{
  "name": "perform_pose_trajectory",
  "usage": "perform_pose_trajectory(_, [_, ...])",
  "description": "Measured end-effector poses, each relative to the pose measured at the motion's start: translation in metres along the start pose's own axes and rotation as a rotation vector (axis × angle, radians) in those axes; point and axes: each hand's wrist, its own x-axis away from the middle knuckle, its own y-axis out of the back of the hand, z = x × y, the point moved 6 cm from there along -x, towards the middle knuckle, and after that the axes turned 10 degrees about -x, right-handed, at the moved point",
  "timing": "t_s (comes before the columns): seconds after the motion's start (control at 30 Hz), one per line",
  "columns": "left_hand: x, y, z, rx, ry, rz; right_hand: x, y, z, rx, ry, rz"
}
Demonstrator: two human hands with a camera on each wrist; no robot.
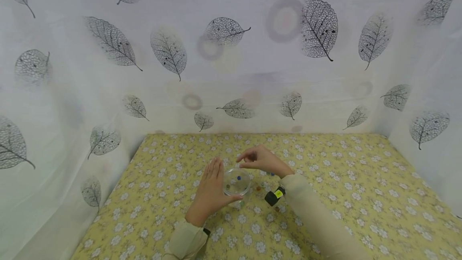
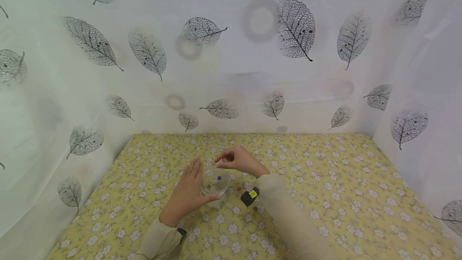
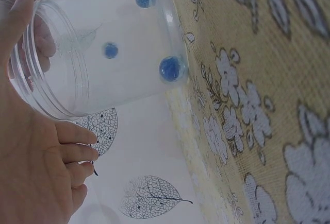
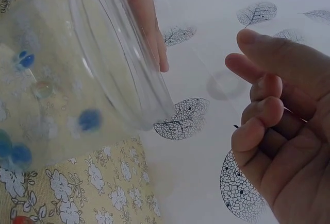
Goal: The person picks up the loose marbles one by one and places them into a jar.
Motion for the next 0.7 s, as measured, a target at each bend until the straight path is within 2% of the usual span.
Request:
perform_pose_trajectory(0.27, [0.0000,-0.0017,0.0004,-0.012,0.002,-0.002,0.0019,0.0011,-0.0004,0.000,-0.023,-0.020])
perform_pose_trajectory(0.7, [-0.0005,-0.0016,0.0003,0.003,0.002,0.009,0.0060,0.0097,-0.0047,0.004,-0.005,-0.034])
